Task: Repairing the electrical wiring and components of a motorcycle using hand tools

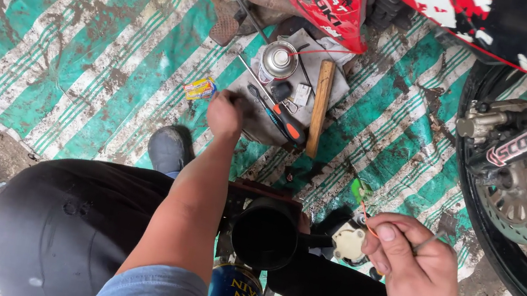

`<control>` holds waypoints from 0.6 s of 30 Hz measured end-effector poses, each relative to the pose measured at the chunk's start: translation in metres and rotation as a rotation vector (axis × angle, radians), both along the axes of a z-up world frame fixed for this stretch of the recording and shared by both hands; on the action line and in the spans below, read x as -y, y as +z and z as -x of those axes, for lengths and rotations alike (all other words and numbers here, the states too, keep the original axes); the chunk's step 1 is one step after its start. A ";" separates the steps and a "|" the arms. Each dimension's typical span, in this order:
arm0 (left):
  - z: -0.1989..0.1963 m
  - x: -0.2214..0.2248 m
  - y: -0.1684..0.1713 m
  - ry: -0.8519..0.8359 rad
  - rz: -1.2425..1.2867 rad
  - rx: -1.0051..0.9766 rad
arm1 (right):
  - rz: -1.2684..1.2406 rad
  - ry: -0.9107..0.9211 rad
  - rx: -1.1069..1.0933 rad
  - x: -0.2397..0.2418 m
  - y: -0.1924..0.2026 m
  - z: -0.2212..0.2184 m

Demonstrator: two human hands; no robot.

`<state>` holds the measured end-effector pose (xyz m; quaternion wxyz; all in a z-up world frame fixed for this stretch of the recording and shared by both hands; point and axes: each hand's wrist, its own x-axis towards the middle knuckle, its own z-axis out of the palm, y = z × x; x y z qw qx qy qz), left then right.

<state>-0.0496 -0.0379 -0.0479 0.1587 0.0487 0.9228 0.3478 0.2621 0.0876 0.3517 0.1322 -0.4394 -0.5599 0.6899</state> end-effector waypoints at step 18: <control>-0.016 -0.079 0.394 -0.156 -1.067 0.276 | -0.193 -0.004 -0.399 -0.006 0.033 0.039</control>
